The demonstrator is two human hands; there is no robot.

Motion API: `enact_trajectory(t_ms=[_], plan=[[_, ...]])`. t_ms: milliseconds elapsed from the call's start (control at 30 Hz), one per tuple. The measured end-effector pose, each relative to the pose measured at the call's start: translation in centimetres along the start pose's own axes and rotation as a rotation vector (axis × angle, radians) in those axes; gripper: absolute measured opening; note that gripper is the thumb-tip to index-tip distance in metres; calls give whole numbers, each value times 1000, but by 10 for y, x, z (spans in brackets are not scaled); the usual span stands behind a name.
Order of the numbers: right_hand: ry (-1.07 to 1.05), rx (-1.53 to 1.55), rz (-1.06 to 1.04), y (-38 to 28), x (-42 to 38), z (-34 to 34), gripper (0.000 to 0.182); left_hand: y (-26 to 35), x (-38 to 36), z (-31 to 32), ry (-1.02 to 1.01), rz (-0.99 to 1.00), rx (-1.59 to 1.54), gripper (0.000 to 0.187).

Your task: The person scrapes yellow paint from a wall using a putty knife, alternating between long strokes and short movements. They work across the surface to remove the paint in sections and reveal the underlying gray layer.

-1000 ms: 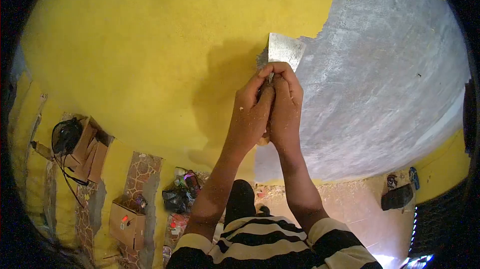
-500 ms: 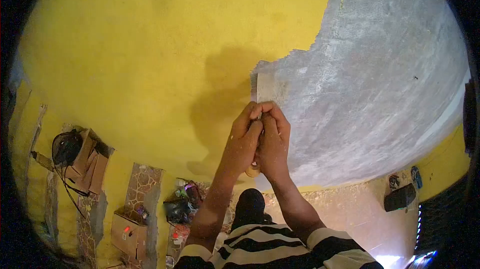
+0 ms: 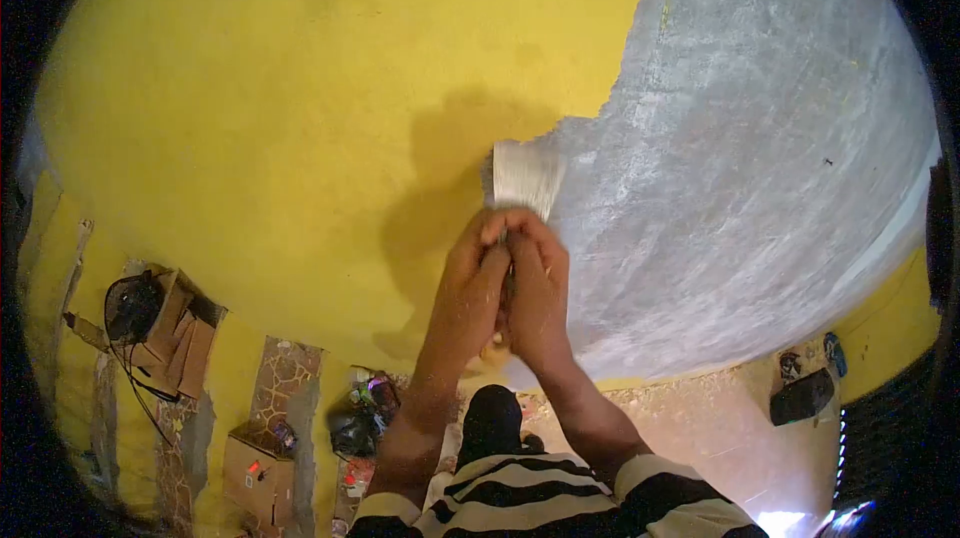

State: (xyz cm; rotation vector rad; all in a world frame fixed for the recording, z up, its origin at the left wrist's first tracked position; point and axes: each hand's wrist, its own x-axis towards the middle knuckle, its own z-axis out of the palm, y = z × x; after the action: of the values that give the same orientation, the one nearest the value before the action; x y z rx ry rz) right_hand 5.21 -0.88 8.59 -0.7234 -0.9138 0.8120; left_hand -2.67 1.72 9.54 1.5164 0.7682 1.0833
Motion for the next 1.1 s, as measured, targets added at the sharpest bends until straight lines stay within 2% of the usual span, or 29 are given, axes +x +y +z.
enact_trajectory(t_ms=[67,133,200,267,333,367,400,500,567,600,633,667,700,767,800,833,900,933,967,1000,1033,1067,1100], plan=[[-24,72,80,-26,2,9,21,29,-1,1,6,-92,75,26],[-24,91,65,-12,2,3,21,15,-3,5,19,-56,30,25],[-20,58,44,3,-2,-5,22,-19,2,6,29,201,-27,15],[-9,9,-15,1,6,-3,22,-18,6,7,8,277,-2,14],[9,-48,-52,-11,8,-1,22,24,8,12,51,21,2,15],[-15,10,-1,-27,6,4,22,47,1,10,9,-49,6,18],[-48,65,37,-38,8,6,23,43,3,9,6,-44,3,18],[-71,14,79,-6,-1,-13,22,-6,0,8,0,-98,40,27],[-102,-35,68,21,-11,-32,22,-52,-10,9,14,-36,-53,28],[-193,27,164,33,-23,-45,22,-82,-13,3,14,-37,-48,28],[-282,90,263,46,-33,-60,22,-117,-15,-6,-149,-30,-168,30],[-280,90,271,60,-38,-77,22,-150,-18,-14,-307,-26,-293,32],[-457,-183,233,74,-43,-99,20,-176,-21,-24,-302,-34,-298,32],[-767,-680,66,113,-56,-145,19,-227,-25,-49,-715,-118,34,31],[-899,-902,-63,140,-66,-172,20,-281,-25,-68,-791,-207,205,40],[-1008,-1028,32,177,-80,-207,21,-318,-28,-83,-865,-297,378,50],[-1152,-1286,216,254,-115,-283,21,-310,-44,-91,-793,-884,687,68],[-1188,-1424,301,290,-132,-324,24,-357,-48,-111,-821,-913,483,71],[-1191,-1426,313,330,-159,-388,24,-417,-57,-124,-844,-935,275,74],[-971,-1840,526,372,-182,-432,28,-449,-75,-110,-852,-948,262,74],[-980,-1836,540,437,-225,-513,28,-469,-91,-90,-983,-937,1007,60],[-765,-1801,762,519,-240,-537,28,-475,-88,-85,-1017,-809,1792,46],[-747,-1801,748,457,-247,-496,28,-457,-97,-83,-1011,-503,1888,42]])
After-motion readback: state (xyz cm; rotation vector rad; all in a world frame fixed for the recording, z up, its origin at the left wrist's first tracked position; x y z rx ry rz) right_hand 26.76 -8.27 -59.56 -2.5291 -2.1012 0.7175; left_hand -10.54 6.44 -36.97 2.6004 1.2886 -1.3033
